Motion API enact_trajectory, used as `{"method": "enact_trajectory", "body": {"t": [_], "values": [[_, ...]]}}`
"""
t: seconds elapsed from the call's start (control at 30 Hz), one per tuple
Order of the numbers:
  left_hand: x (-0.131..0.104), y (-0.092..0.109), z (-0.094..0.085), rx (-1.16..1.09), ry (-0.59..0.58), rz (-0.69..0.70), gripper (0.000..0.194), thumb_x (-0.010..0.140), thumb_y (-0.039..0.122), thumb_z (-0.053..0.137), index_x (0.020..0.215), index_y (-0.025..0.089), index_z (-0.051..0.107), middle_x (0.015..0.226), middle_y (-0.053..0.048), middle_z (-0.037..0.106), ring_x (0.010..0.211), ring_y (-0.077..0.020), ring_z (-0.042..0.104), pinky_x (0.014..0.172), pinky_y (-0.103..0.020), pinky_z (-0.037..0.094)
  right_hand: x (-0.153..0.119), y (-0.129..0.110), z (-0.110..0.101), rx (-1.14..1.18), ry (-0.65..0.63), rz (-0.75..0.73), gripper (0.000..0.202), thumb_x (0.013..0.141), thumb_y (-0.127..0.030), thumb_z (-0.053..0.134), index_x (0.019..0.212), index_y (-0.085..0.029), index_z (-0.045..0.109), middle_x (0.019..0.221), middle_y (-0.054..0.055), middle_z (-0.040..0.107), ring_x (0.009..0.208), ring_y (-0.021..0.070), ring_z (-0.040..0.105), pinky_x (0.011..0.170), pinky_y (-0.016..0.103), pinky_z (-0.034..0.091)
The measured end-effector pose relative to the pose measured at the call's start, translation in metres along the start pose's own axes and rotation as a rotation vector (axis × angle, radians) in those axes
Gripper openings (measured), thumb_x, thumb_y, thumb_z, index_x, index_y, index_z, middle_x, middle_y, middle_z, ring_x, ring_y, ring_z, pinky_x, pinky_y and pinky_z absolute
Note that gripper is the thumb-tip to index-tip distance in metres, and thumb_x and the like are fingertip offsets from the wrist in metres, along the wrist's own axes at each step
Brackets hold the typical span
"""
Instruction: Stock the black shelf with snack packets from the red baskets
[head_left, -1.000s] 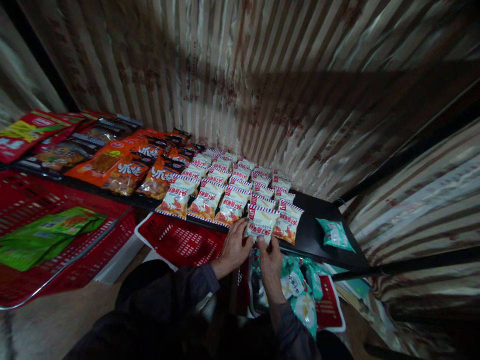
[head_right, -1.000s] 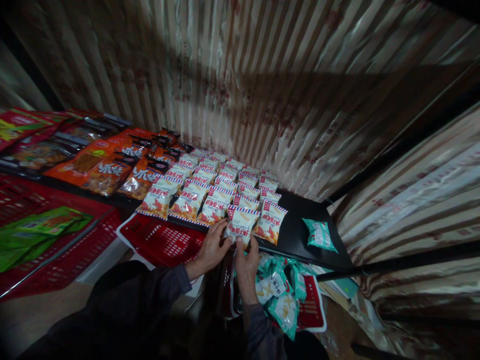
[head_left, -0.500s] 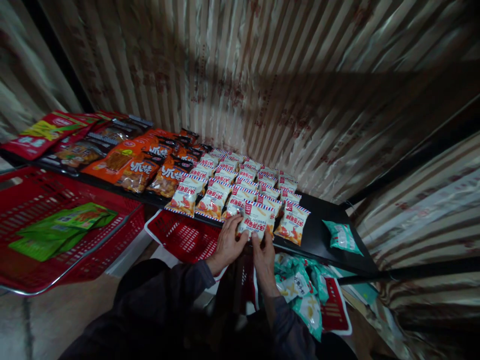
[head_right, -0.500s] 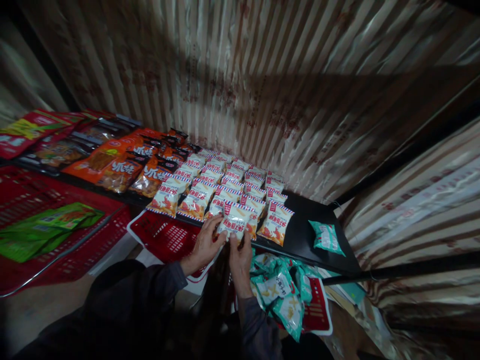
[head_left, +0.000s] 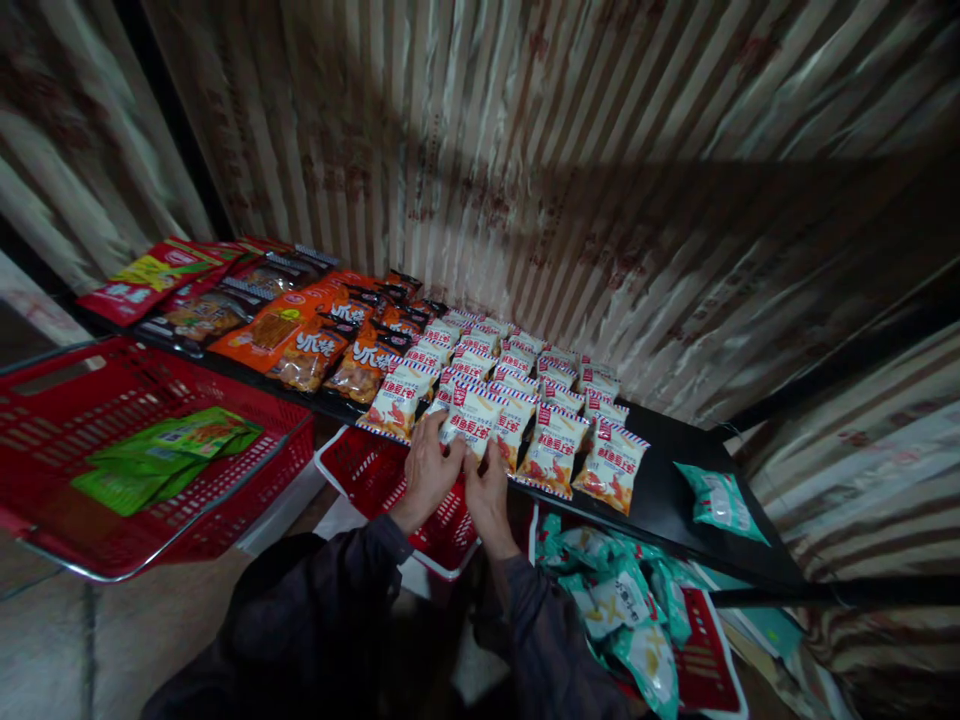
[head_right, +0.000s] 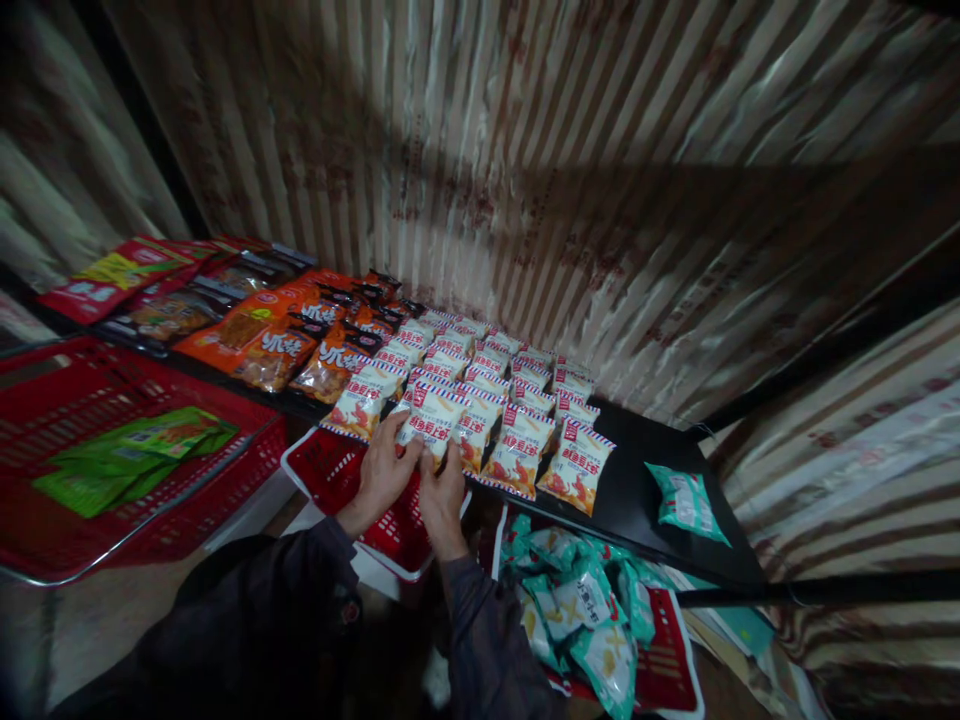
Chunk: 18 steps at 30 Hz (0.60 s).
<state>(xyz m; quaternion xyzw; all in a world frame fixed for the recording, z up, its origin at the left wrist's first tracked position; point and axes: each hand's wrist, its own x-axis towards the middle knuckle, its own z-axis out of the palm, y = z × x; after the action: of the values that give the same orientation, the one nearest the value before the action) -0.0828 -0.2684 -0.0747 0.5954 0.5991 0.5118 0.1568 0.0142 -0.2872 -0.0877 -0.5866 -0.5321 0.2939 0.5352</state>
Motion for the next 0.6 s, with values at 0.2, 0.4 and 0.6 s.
{"method": "enact_trajectory", "body": {"t": [0.2, 0.4, 0.6], "values": [[0.003, -0.012, -0.007, 0.028, 0.003, -0.024, 0.035, 0.085, 0.028, 0.052, 0.119, 0.019, 0.054, 0.123, -0.012, 0.061, 0.121, -0.0272, 0.055, 0.104, -0.046, 0.045, -0.002, 0.0, 0.018, -0.014, -0.027, 0.03, 0.04, 0.085, -0.045, 0.049, 0.117, -0.021, 0.057, 0.108, 0.009, 0.07, 0.097, 0.0249, 0.065, 0.089, 0.039, 0.049], [0.004, -0.013, -0.007, 0.021, -0.052, -0.075, 0.041, 0.085, 0.03, 0.052, 0.124, 0.015, 0.053, 0.129, -0.016, 0.059, 0.124, -0.0292, 0.054, 0.105, -0.048, 0.044, 0.0, -0.002, 0.018, -0.035, -0.026, 0.049, 0.041, 0.084, -0.046, 0.048, 0.115, -0.02, 0.056, 0.11, 0.01, 0.069, 0.099, 0.025, 0.064, 0.091, 0.039, 0.047], [0.007, -0.011, -0.003, 0.019, -0.051, -0.118, 0.043, 0.085, 0.029, 0.051, 0.126, 0.014, 0.053, 0.131, -0.016, 0.059, 0.124, -0.0294, 0.055, 0.106, -0.049, 0.044, 0.004, -0.004, 0.018, -0.055, -0.033, 0.069, 0.041, 0.084, -0.046, 0.048, 0.114, -0.019, 0.057, 0.109, 0.012, 0.069, 0.097, 0.0256, 0.064, 0.089, 0.039, 0.048]]}}
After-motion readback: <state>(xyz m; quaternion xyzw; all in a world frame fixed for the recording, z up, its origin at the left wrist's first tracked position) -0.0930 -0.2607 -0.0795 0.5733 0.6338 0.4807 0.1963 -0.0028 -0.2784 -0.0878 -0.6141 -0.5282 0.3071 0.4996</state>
